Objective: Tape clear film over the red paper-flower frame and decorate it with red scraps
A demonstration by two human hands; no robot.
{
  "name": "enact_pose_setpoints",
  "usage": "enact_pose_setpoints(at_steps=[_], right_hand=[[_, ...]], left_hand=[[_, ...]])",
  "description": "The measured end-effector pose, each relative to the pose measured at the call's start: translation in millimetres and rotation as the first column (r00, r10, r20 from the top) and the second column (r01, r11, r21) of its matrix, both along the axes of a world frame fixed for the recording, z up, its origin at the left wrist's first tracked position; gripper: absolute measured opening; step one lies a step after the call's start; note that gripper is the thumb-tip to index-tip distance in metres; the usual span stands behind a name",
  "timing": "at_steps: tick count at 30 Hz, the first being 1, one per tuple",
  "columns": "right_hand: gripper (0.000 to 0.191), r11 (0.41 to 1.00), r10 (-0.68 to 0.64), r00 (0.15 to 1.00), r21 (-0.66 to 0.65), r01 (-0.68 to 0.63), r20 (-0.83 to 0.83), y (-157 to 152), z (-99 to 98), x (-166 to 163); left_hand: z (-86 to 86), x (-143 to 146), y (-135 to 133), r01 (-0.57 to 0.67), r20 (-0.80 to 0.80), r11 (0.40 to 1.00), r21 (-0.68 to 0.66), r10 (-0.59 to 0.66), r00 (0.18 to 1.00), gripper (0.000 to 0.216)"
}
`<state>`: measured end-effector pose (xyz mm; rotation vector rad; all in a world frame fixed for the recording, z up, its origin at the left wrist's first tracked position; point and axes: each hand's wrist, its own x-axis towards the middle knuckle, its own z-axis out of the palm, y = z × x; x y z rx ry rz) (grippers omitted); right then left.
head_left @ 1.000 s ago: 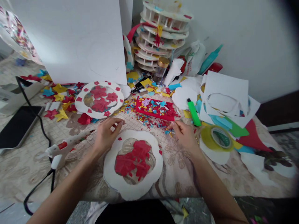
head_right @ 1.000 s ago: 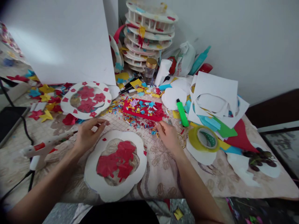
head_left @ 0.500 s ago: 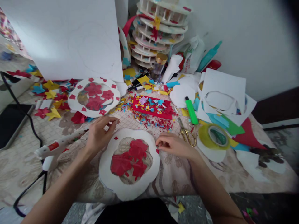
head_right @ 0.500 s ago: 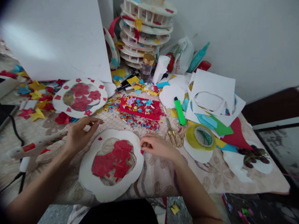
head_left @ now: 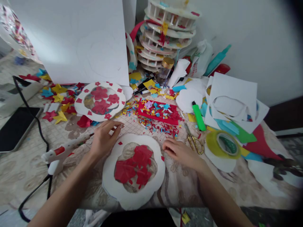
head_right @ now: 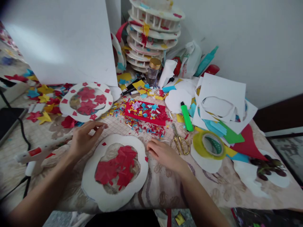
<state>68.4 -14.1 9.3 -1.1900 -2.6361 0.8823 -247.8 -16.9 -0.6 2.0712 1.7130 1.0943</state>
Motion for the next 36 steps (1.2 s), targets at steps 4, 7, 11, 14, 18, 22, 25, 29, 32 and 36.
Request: enact_pose_setpoints(at_steps=[4,7,11,14,18,22,25,29,32,36], right_hand=[[0.016,0.966,-0.221,0.971,0.114,0.232,-0.095,8,2.0,12],[0.02,0.912,-0.329,0.933,0.206,0.354,-0.148,12,1.2,19],[0.016,0.83,-0.453,0.877,0.284,0.48,-0.159,11,-2.8,23],[0.014,0.81,-0.495,0.841,0.235,0.538,-0.219,12,-5.6,22],[0.009,0.793,-0.458,0.814,0.251,0.556,-0.356,15,-7.3,20],[0.017,0.744,-0.517,0.752,0.22,0.631,-0.409,14,-10.7,21],[0.021,0.751,-0.557,0.72,0.12,0.65,-0.413,12,-13.1,23],[0.025,0.796,-0.52,0.771,0.119,0.594,-0.367,14,-10.6,22],[0.016,0.785,-0.472,0.798,0.234,0.574,-0.373,17,-6.8,20],[0.014,0.753,-0.447,0.801,0.315,0.577,-0.398,20,-3.9,19]], left_hand=[[-1.3,0,0,0.019,-0.011,1.0,-0.005,-0.019,1.0,0.016],[-2.9,1,0,0.036,-0.028,0.999,-0.002,-0.036,0.999,0.015],[-5.4,1,1,0.059,-0.026,0.998,0.0,-0.059,0.998,0.014],[-6.9,1,1,0.056,-0.013,0.998,-0.011,-0.056,0.998,0.015],[-6.9,2,0,0.047,-0.002,0.999,-0.027,-0.047,0.999,0.016],[-5.7,3,0,0.054,0.001,0.997,-0.047,-0.054,0.999,0.016],[-5.0,3,0,0.06,-0.001,0.997,-0.039,-0.06,0.998,0.016],[-4.5,3,0,0.062,-0.004,0.997,-0.041,-0.062,0.998,0.016],[-4.3,3,0,0.059,-0.001,0.997,-0.054,-0.059,0.998,0.016],[-3.9,3,0,0.06,-0.005,0.996,-0.062,-0.061,0.998,0.017]])
